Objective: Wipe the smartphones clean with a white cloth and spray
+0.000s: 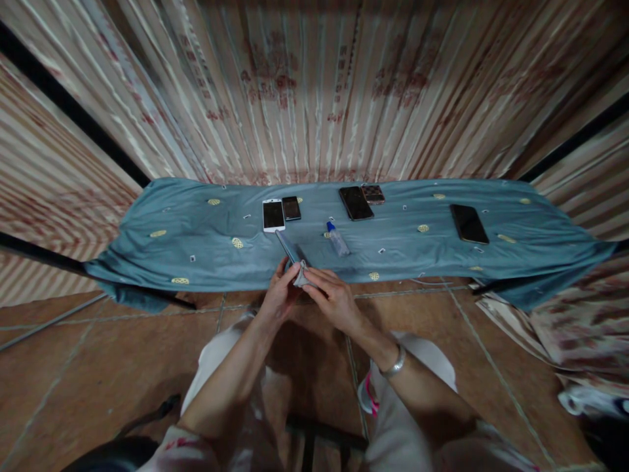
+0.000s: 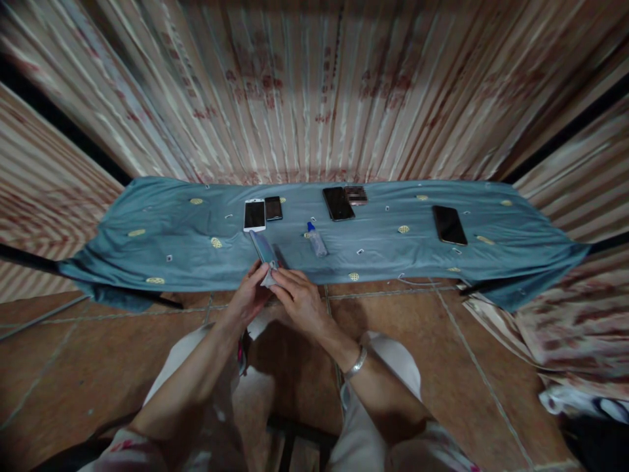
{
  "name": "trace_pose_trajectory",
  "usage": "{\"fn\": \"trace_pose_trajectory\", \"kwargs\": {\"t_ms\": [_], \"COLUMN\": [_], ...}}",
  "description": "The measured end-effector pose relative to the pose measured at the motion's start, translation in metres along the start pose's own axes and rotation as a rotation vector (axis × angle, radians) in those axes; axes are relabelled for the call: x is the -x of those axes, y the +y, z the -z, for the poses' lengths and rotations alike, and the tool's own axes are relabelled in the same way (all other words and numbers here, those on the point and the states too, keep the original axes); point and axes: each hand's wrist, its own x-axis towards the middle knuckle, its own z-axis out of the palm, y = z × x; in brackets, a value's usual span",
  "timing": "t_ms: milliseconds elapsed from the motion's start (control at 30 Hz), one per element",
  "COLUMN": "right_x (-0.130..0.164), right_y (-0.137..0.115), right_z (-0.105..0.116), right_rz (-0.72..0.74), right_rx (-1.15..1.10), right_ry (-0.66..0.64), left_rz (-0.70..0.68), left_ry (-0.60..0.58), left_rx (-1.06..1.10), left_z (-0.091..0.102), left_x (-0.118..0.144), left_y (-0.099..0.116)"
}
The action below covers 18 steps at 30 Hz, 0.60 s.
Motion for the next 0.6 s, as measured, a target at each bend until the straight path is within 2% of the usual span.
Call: {"fn": "trace_pose_trajectory", "kwargs": {"t_ms": [167, 400, 600], "right_x": [0.004, 0.013, 0.012], "right_y": [0.005, 0.016, 0.025], "right_z": [0.005, 0.009, 0.016], "right_rz": [0.075, 0.16, 0.122], "right_rx": [0.15, 0.33, 0.317], "right_ry": [-0.058, -0.067, -0.073], "left_rz": [0.073, 0.092, 0.079], "left_ry": [-0.078, -0.083, -0.101], "left_rx": [-0.025, -0.056, -0.089], "left_z": [0.003, 0.004, 0.007], "left_x": [0.001, 0.003, 0.004], "left_y": [0.004, 0.01, 0.014]}}
